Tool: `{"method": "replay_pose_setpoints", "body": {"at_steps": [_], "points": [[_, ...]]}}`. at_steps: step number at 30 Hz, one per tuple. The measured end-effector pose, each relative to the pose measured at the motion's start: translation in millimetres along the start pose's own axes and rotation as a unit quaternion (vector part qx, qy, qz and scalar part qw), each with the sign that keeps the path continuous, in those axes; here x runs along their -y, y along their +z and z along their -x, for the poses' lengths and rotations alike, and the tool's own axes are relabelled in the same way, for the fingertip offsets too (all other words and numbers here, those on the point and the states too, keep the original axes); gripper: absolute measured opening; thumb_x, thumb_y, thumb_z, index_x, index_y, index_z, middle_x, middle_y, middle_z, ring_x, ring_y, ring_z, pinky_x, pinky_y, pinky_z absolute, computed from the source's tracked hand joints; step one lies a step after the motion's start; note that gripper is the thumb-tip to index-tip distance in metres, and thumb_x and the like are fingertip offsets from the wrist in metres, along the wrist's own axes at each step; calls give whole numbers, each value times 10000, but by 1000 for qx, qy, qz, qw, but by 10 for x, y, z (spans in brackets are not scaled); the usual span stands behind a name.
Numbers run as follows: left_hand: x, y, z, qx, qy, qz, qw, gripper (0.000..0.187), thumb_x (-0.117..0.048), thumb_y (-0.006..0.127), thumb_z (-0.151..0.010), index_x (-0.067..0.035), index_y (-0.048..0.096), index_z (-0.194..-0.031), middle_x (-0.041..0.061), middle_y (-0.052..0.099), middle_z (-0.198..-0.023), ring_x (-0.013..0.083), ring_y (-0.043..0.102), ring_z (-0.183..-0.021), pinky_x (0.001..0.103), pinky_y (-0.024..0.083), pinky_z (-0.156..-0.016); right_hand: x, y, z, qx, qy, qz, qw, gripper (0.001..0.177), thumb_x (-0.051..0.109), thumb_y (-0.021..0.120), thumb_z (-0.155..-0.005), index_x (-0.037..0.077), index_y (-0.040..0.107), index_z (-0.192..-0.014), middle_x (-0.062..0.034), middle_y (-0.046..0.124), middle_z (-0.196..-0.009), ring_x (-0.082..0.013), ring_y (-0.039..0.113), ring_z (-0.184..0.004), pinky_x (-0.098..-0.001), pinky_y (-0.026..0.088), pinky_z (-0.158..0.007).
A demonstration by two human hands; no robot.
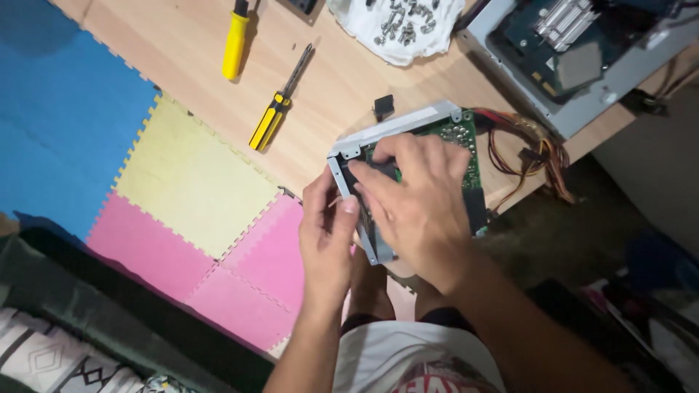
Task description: Disassembling and repairing a computer power supply unit on a desk.
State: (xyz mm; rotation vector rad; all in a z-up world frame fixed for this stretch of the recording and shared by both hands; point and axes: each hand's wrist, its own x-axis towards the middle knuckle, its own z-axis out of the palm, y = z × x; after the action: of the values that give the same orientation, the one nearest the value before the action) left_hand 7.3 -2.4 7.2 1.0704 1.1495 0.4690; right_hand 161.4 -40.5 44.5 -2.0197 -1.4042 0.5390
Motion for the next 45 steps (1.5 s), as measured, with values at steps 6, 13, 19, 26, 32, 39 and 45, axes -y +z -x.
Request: {"method": "replay_pose_setpoints", "body": {"at_steps": [6, 13, 19, 26, 32, 39, 45], "points": [[-159, 174, -9, -97, 114, -184, 971, 439, -54, 687, -961, -9, 562, -1379, 122, 584, -1317, 205, 610, -1184, 312, 533, -974, 28, -141, -121, -32, -18, -26, 999, 327, 32, 722, -901, 78, 736, -1225, -68, 603, -1188, -276, 574, -1161, -434, 432, -987], [-77, 227, -2, -165, 120, -106, 973, 352, -29, 729, -878, -2, 601, -1205, 109, 620, -1156, 217, 633, -1015, 324, 530, -891, 493, 571, -1172, 119, -280, 162, 939, 312, 130, 685, -800, 81, 711, -1107, -95, 640, -1151, -330, 579, -1168, -467, 463, -952], [396, 55, -4, -191, 89, 75, 975, 236, -67, 656, -1047, 13, 599, -1262, 83, 617, -1134, 179, 593, -1001, 322, 520, -927, 347, 1019, -1499, 257, -360, 209, 872, 281, 114, 705, -809, 81, 709, -1088, -107, 645, -1108, -390, 584, -1117, -499, 478, -889], [-209, -1066, -137, -83, 103, 346, 929, 508, -90, 623, -1038, -68, 388, -1489, 36, 616, -1234, 96, 648, -1048, 245, 576, -879, 1466, 458, -1307, 360, -368, 154, 844, 299, 58, 758, -860, 54, 659, -1143, -78, 657, -1114, -315, 629, -1087, -404, 545, -863], [-132, -1392, -240, 13, 9, 205, 979, 229, -94, 729, -973, -21, 712, -1190, 32, 758, -885, 67, 699, -767, 233, 594, -675, 1440, 280, -1002, 243, -186, 13, 952, 453, 91, 765, -861, -38, 520, -1220, -241, 540, -1172, -266, 593, -1137, -405, 567, -919], [88, -1418, -170, 18, 106, 76, 991, 178, -72, 733, -953, -8, 721, -1119, 91, 761, -988, 123, 761, -849, 241, 586, -709, 616, 214, 250, 7, 241, -85, 967, 230, -3, 638, -1021, -73, 642, -1239, -93, 700, -1126, -155, 691, -994, -305, 599, -854], [205, -1389, -147, 5, 137, 27, 990, 184, -91, 748, -946, -15, 724, -1112, 112, 748, -1058, 206, 760, -911, 277, 584, -743, 623, 409, 328, -5, 202, -92, 975, 362, -38, 670, -1014, -89, 614, -1368, -84, 689, -1197, -118, 638, -1073, -249, 525, -981]]}}
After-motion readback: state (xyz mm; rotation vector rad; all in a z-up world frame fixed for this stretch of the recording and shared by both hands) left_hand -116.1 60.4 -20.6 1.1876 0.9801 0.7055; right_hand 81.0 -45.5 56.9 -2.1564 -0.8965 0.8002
